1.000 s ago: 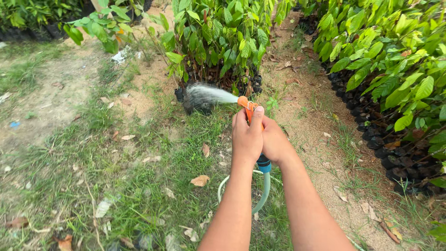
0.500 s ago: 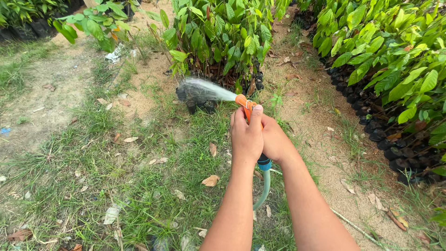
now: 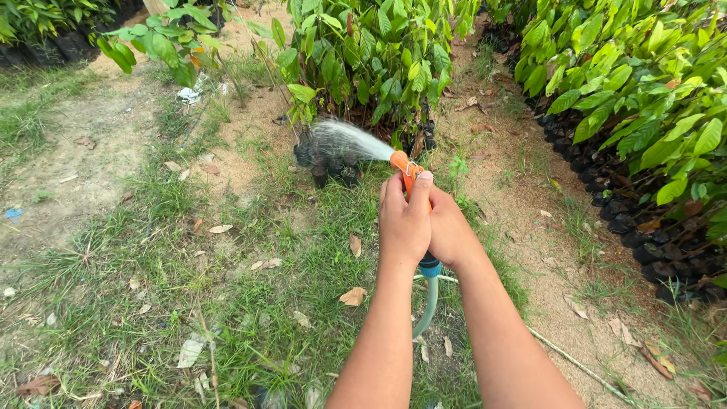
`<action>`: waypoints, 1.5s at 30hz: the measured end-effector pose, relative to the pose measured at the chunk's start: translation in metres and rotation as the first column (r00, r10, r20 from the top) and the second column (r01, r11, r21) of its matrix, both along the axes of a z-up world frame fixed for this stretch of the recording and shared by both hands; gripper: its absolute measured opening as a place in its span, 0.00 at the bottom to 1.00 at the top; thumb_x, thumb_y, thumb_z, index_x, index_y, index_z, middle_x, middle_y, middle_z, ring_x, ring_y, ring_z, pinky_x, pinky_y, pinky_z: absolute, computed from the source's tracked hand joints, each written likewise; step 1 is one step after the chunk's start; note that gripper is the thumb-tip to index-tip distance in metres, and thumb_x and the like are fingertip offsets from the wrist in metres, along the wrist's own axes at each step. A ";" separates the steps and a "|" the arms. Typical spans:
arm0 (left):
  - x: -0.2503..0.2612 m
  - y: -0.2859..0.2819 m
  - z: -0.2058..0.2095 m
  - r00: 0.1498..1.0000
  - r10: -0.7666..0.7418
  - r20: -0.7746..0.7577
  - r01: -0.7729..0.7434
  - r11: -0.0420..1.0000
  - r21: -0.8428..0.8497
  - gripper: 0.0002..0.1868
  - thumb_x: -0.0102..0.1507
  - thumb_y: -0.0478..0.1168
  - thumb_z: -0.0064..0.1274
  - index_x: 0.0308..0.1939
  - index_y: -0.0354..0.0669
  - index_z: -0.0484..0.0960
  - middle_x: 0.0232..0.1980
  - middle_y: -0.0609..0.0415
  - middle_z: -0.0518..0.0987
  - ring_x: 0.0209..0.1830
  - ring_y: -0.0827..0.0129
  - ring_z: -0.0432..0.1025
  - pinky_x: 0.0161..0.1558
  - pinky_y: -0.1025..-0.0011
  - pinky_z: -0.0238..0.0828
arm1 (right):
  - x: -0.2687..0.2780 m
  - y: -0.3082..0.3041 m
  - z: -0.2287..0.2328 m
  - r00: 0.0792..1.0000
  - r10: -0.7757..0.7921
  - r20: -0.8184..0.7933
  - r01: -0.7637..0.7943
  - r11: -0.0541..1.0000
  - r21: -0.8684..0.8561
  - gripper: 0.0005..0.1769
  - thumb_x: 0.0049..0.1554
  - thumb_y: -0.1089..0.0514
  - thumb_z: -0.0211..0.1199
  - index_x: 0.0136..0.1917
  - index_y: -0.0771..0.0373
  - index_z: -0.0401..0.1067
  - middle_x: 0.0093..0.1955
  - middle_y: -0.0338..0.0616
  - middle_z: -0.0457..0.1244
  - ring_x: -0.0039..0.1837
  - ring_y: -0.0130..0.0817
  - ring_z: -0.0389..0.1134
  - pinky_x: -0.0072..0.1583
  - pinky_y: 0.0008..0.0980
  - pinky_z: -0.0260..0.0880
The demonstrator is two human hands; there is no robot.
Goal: The person waters rows of small plants in black bags using a hand sprayer attached to a hose.
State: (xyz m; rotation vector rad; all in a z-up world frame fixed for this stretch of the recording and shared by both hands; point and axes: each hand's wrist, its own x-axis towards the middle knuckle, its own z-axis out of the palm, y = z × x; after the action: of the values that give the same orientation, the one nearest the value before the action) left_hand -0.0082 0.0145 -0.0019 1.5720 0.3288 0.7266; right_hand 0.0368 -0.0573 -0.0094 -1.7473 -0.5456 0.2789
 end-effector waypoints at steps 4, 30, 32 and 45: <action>0.004 -0.001 -0.002 1.000 -0.004 0.019 0.004 1.000 -0.005 0.27 0.64 0.56 0.44 0.52 0.36 0.75 0.51 0.44 0.73 0.53 0.55 0.71 0.57 0.62 0.64 | 0.001 -0.002 0.002 0.998 0.047 0.036 -0.048 0.998 0.029 0.14 0.56 0.54 0.56 0.51 0.65 0.71 0.44 0.38 0.67 0.44 0.24 0.64 0.48 0.29 0.68; 0.033 -0.029 -0.001 1.000 -0.001 -0.021 0.001 1.000 0.024 0.26 0.63 0.55 0.43 0.52 0.36 0.74 0.52 0.44 0.73 0.53 0.55 0.71 0.56 0.62 0.65 | 0.035 -0.030 -0.008 0.995 0.083 0.048 -0.087 0.994 0.066 0.16 0.59 0.52 0.53 0.55 0.64 0.70 0.44 0.37 0.65 0.45 0.23 0.62 0.48 0.29 0.66; 0.033 -0.030 -0.002 1.000 -0.004 -0.015 0.004 1.000 0.009 0.26 0.63 0.55 0.43 0.52 0.36 0.74 0.52 0.44 0.73 0.53 0.55 0.71 0.56 0.62 0.65 | 0.034 -0.031 -0.008 0.998 0.056 0.033 -0.058 0.997 0.053 0.16 0.59 0.52 0.53 0.55 0.64 0.69 0.44 0.37 0.65 0.45 0.24 0.62 0.48 0.29 0.66; 0.033 -0.035 -0.012 0.998 -0.016 -0.057 0.015 1.000 -0.025 0.26 0.63 0.56 0.43 0.48 0.36 0.77 0.49 0.43 0.76 0.50 0.56 0.72 0.53 0.62 0.66 | 0.030 -0.039 -0.010 0.998 0.057 0.009 -0.057 0.998 0.008 0.17 0.55 0.53 0.57 0.54 0.64 0.70 0.42 0.36 0.65 0.43 0.23 0.62 0.46 0.28 0.66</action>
State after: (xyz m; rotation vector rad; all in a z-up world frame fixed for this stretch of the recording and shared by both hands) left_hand 0.0247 -0.0200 -0.0142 1.5726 0.3663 0.6643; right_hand 0.0671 -0.0965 -0.0197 -1.7280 -0.6027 0.3088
